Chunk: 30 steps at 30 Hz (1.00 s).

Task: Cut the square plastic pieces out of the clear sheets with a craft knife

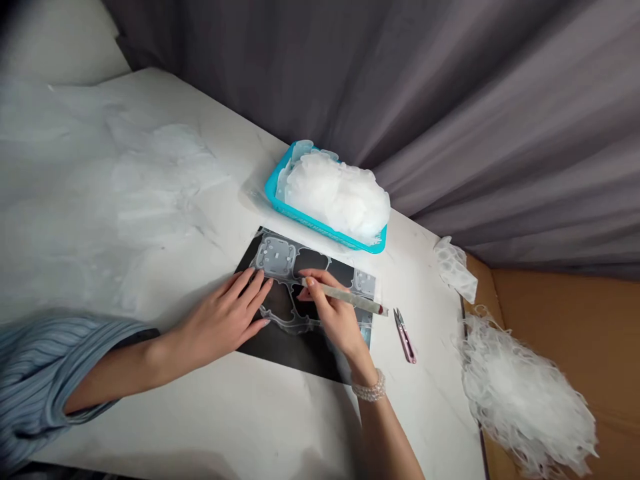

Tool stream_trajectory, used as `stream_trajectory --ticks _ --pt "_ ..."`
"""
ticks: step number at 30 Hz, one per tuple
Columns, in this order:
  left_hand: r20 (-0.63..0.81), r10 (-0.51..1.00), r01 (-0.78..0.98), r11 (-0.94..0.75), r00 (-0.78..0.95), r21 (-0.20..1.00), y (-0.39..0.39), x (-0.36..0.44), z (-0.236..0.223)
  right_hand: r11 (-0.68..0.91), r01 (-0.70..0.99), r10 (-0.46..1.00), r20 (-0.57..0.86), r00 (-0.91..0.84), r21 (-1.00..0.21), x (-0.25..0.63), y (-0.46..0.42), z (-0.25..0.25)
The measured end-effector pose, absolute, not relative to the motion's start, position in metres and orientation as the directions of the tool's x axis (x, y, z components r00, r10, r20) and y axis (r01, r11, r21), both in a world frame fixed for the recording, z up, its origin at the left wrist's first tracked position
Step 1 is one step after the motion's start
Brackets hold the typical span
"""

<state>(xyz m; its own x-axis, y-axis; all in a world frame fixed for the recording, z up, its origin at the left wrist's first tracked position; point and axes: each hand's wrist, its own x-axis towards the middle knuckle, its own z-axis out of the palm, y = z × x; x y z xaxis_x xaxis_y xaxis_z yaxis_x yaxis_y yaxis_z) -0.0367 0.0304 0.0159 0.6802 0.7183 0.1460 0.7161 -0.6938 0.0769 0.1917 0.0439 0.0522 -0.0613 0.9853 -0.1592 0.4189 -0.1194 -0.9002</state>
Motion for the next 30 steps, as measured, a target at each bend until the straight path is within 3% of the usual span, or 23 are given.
stream_trajectory --ticks 5,12,16,18,22,30 --pt "0.179 0.749 0.763 -0.647 0.638 -0.013 0.03 -0.034 0.015 -0.019 0.661 0.998 -0.053 -0.032 -0.75 0.204 0.054 0.042" --pt "0.204 0.743 0.76 -0.65 0.637 -0.005 0.03 -0.034 0.016 -0.064 0.626 0.985 -0.148 -0.083 -0.777 0.197 0.006 0.046" --pt "0.191 0.745 0.76 -0.65 0.639 -0.009 0.028 -0.036 0.019 -0.028 0.691 0.999 -0.036 0.004 -0.723 0.192 0.018 0.052" --pt "0.194 0.749 0.765 -0.645 0.634 -0.012 0.027 -0.038 0.019 0.001 0.659 1.0 0.01 0.01 -0.752 0.189 0.034 0.052" --pt "0.201 0.749 0.767 -0.641 0.631 -0.02 0.026 -0.04 0.019 0.09 0.56 0.992 0.025 -0.122 -0.823 0.175 0.059 0.051" --pt "0.172 0.766 0.779 -0.626 0.62 -0.023 0.021 -0.043 0.016 0.289 0.465 0.918 0.106 -0.381 -0.837 0.154 0.055 0.042"
